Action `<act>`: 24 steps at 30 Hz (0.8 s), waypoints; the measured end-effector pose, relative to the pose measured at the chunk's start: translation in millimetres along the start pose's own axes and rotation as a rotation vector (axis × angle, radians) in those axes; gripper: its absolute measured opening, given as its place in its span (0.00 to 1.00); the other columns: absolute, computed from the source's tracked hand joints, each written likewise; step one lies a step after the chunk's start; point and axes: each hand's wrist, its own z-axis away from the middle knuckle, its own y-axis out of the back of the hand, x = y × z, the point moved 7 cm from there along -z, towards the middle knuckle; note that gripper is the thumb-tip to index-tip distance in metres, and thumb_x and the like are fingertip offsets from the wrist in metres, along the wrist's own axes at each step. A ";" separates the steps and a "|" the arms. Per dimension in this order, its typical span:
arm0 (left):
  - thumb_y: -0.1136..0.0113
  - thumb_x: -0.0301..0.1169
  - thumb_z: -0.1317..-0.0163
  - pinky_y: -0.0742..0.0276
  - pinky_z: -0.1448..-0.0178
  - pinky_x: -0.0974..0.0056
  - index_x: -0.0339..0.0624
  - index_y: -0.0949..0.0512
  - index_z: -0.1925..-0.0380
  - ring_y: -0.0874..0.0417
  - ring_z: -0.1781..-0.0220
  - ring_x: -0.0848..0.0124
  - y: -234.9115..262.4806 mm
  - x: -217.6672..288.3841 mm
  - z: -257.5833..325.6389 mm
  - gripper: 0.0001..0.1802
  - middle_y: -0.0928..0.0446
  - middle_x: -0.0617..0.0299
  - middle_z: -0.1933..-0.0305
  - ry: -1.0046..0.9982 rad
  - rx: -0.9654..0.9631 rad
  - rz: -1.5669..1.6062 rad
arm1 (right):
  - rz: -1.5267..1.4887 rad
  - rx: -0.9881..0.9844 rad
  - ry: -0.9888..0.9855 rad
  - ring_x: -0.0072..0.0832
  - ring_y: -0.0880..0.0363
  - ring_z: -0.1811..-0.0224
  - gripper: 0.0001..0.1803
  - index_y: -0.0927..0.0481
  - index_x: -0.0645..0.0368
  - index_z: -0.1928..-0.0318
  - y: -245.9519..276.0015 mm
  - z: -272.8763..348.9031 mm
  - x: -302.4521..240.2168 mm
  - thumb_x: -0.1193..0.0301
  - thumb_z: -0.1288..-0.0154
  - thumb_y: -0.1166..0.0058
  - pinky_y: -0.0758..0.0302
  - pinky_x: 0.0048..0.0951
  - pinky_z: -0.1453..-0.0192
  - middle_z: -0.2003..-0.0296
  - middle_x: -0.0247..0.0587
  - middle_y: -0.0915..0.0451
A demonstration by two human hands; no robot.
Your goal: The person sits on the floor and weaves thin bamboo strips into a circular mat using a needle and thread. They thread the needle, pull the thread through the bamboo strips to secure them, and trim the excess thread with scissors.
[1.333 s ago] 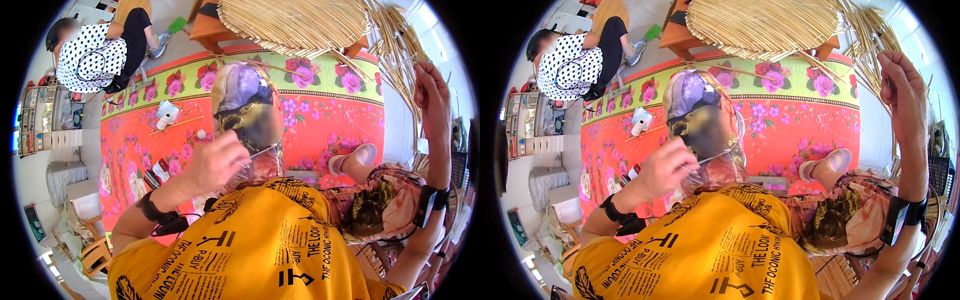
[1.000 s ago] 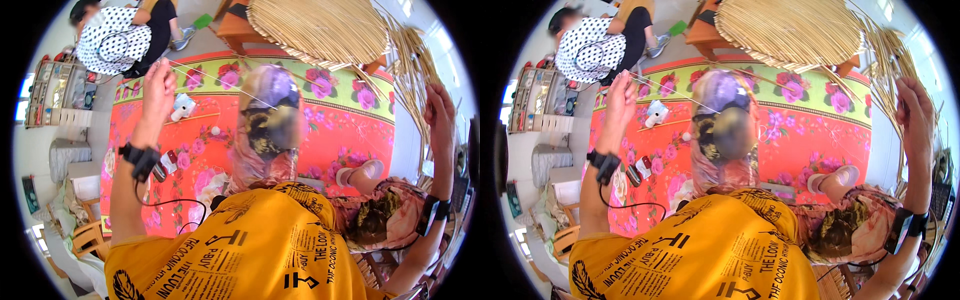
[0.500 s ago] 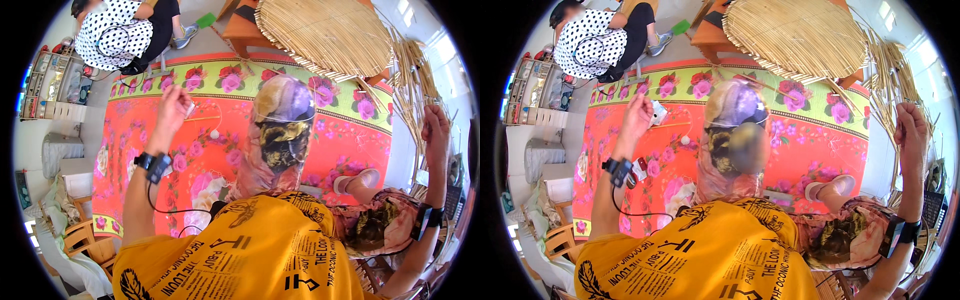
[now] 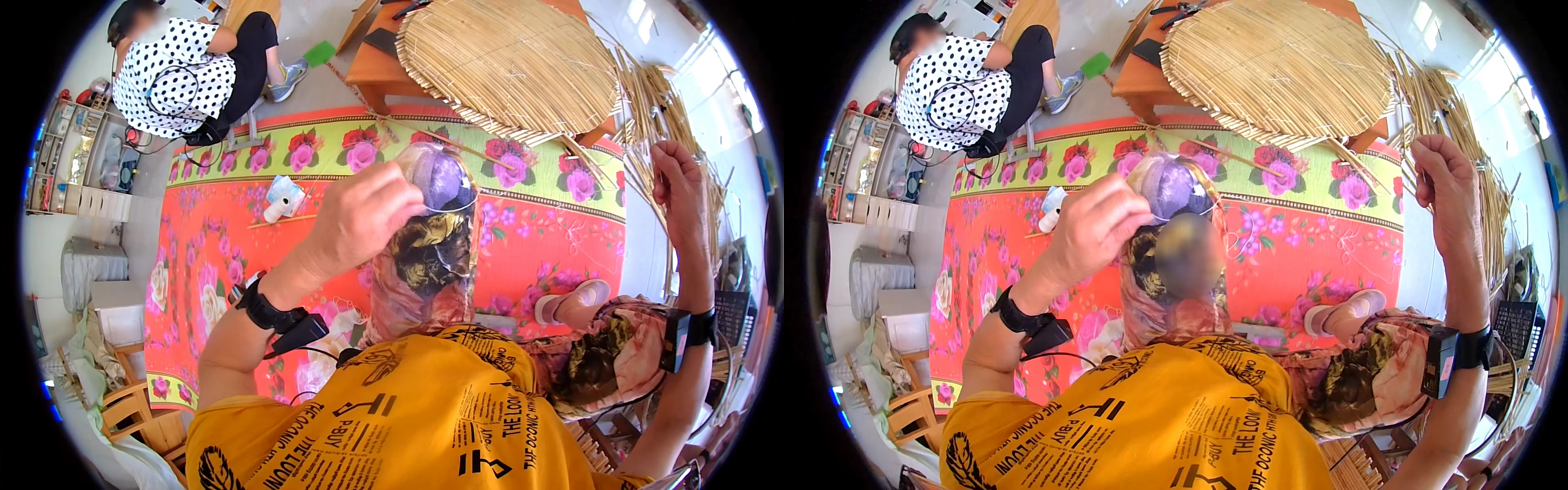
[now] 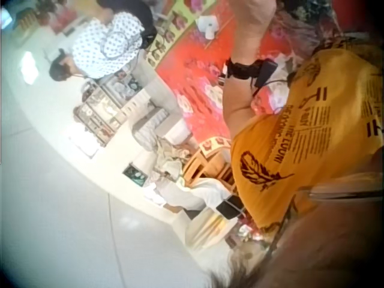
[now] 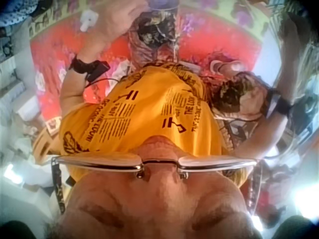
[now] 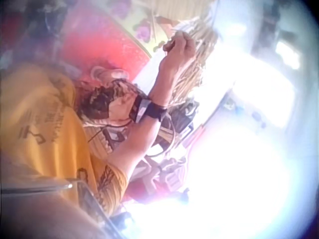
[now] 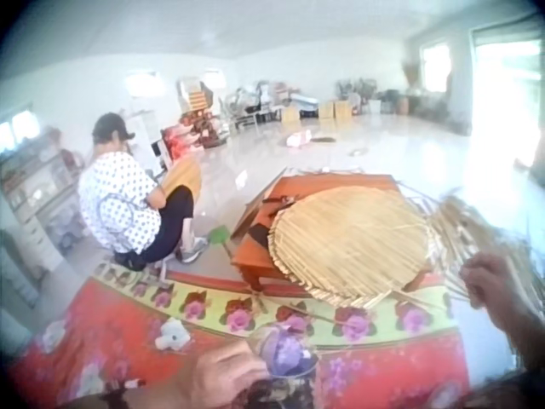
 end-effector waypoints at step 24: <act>0.49 0.27 0.35 0.22 0.64 0.65 0.39 0.26 0.66 0.20 0.69 0.69 -26.4 -231.5 554.9 0.04 0.24 0.60 0.69 1.852 0.645 0.810 | 0.010 0.012 -0.082 0.07 0.41 0.82 0.09 0.23 0.54 0.54 34.9 -17.8 44.2 0.65 0.31 0.46 0.48 0.13 0.79 0.77 0.19 0.34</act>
